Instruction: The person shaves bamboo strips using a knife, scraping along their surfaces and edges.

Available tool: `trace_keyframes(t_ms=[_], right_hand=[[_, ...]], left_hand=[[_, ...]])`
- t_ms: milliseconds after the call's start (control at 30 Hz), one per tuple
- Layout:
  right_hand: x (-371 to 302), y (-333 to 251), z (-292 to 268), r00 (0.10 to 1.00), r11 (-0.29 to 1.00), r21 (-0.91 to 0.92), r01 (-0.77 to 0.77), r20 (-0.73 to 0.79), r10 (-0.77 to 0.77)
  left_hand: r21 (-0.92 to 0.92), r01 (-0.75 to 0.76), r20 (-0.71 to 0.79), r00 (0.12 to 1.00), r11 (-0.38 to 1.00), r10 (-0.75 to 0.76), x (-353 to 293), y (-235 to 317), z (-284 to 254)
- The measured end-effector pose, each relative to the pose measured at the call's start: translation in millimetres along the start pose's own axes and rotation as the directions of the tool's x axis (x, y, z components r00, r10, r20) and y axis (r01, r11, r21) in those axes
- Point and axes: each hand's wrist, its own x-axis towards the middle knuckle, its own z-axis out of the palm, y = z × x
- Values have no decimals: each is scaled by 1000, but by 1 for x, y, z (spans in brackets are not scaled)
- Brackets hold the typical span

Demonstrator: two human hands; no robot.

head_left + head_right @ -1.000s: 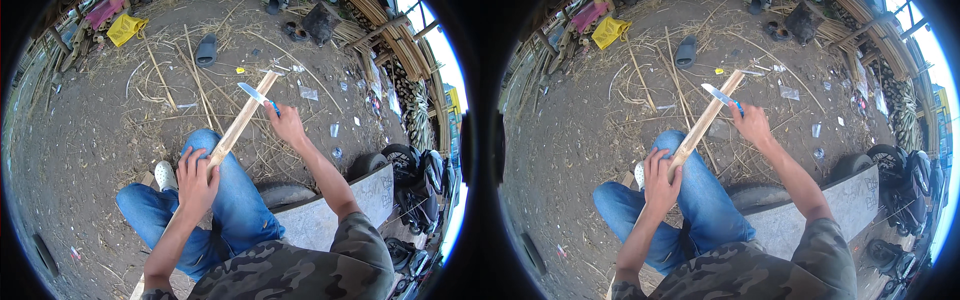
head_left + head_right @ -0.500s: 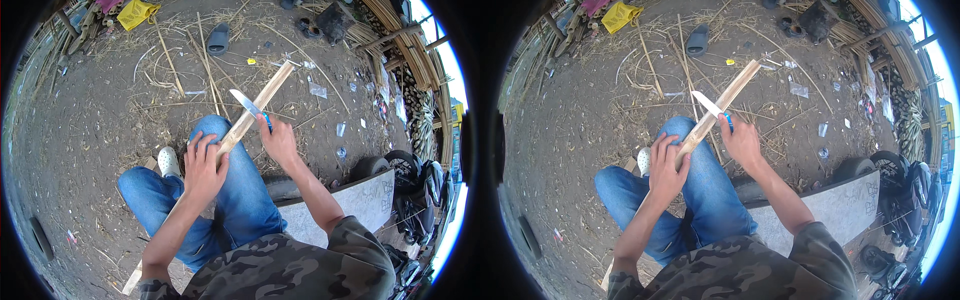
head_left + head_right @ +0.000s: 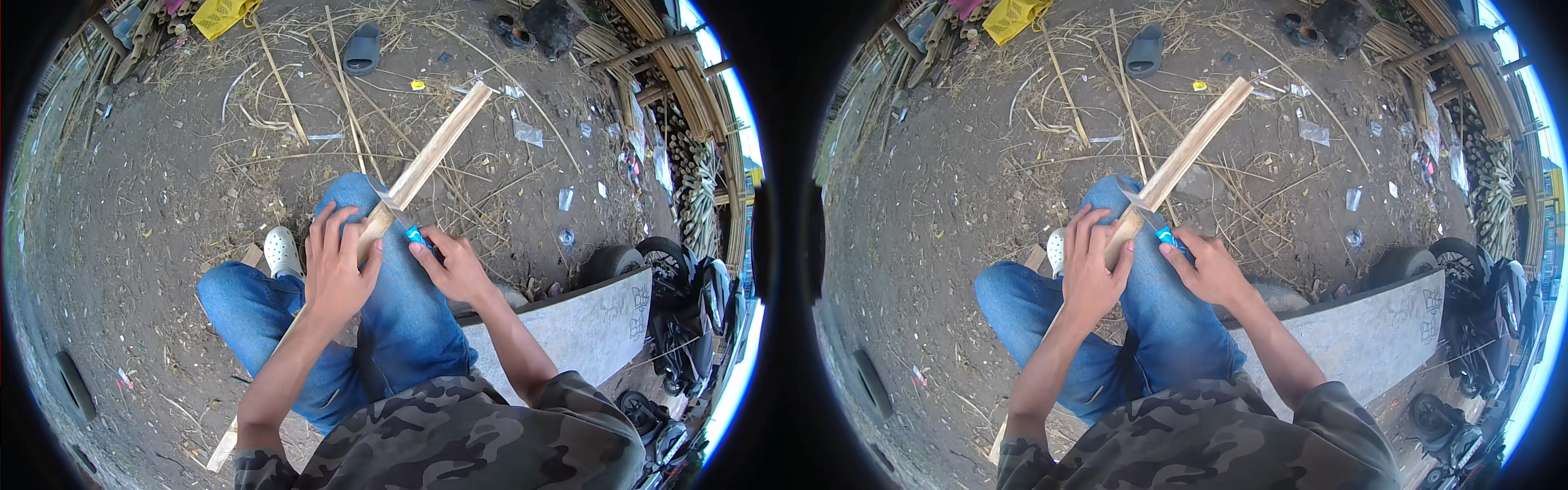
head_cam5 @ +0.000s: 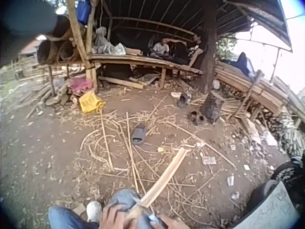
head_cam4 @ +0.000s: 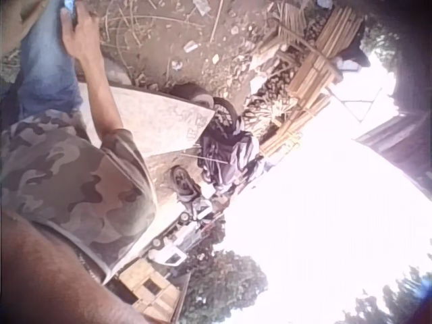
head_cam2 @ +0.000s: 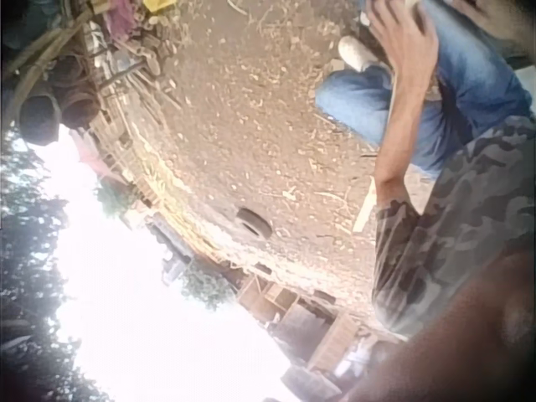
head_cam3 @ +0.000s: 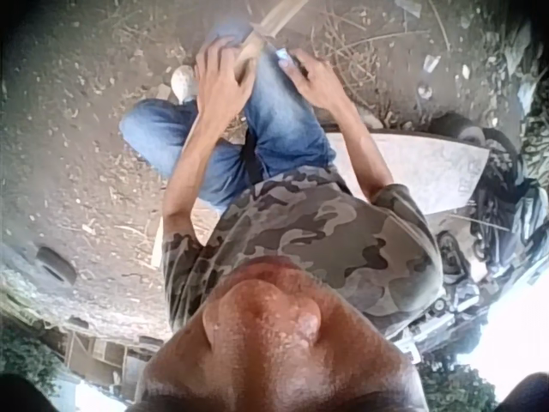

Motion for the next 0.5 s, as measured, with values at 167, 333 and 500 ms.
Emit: trace_keyframes(t_ms=[167,333,500], right_hand=[[4,10,-3,990,996,-12,-84,109,85],[8,11,4,983,993,28,-117,145,112],[10,2,2,963,988,4,-156,223,152]], left_hand=[[-64,5,-18,1000,998,-7,3,8,-3],[-83,-1,36,999,997,4,0,9,-3],[-109,84,34,996,990,-81,2,7,1]])
